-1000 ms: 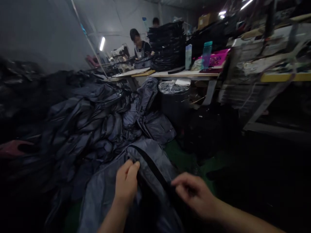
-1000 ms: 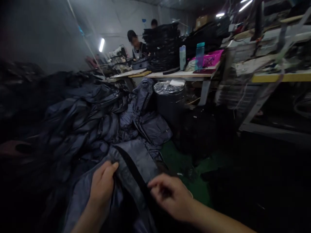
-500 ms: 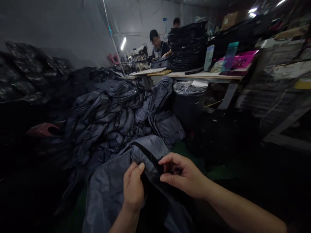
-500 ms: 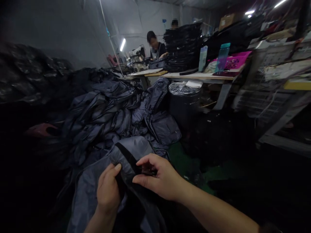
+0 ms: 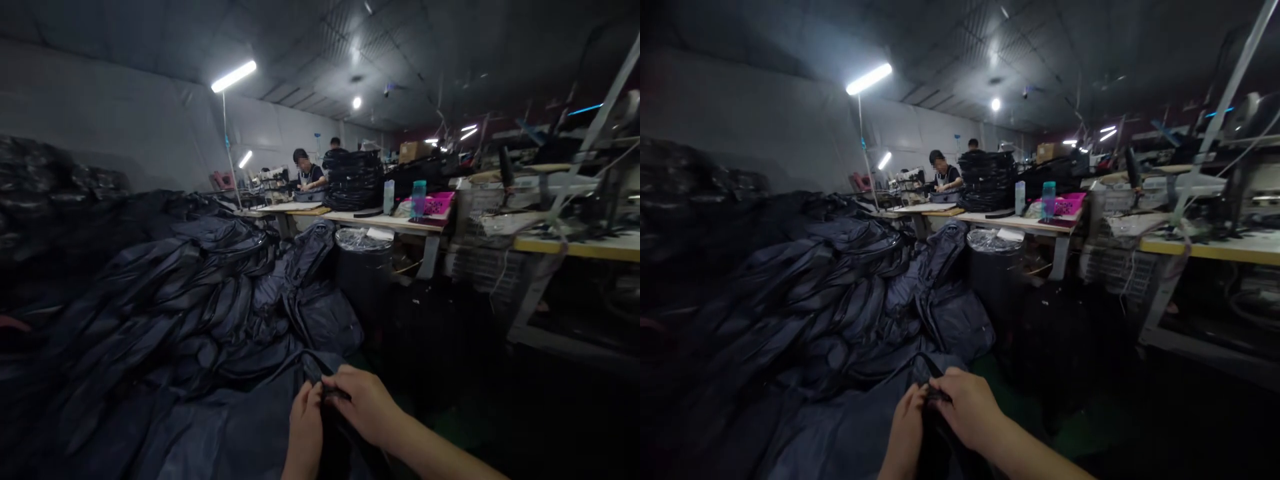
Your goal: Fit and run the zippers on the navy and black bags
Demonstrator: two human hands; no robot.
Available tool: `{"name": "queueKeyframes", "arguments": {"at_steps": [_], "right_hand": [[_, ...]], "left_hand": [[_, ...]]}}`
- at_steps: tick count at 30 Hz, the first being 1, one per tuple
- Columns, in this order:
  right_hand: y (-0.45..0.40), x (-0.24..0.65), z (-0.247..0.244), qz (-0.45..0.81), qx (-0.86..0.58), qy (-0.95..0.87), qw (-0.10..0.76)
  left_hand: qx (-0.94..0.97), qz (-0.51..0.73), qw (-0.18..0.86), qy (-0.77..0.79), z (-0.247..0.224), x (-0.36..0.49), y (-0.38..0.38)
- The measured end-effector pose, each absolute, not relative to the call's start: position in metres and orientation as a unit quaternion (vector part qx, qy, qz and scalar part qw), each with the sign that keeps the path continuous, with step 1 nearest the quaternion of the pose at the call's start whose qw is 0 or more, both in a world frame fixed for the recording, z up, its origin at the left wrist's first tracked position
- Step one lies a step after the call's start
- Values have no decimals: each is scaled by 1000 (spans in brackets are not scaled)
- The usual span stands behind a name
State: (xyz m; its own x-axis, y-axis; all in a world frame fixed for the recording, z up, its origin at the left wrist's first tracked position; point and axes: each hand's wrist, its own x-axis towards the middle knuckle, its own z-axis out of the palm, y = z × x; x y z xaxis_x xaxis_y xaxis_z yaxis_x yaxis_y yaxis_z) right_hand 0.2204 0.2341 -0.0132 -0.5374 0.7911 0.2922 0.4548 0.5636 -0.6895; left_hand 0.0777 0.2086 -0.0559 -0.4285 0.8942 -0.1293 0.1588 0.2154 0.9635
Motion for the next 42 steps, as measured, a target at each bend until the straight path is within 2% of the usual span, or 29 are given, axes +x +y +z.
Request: {"name": "queueKeyframes", "arguments": {"at_steps": [6, 10, 14, 19, 22, 26, 28, 34, 38, 42], "right_hand": [[242, 223, -38, 149, -406, -866, 251], [251, 231, -47, 115, -416, -876, 215], [260, 241, -46, 184, -428, -854, 233], [268, 246, -50, 372, -423, -779, 275], [273, 249, -58, 438, -409, -747, 288], [279, 252, -65, 458, -399, -735, 302], [281, 253, -66, 457, -402, -733, 303], [281, 253, -60, 436, -407, -747, 294], [280, 253, -50, 433, -412, -755, 270], [279, 256, -42, 433, -423, -754, 254]], "left_hand": [[403, 464, 399, 680, -68, 84, 212], [487, 435, 404, 641, -60, 92, 211], [532, 433, 375, 624, -61, 97, 217], [580, 420, 344, 607, -70, 97, 224], [614, 432, 274, 601, -67, 95, 226], [736, 389, 121, 540, -54, 88, 231], [780, 342, 77, 519, -47, 85, 235], [841, 217, 64, 492, -25, 80, 246], [850, 120, 18, 512, -11, 83, 247], [845, 74, 8, 529, -7, 85, 247]]}}
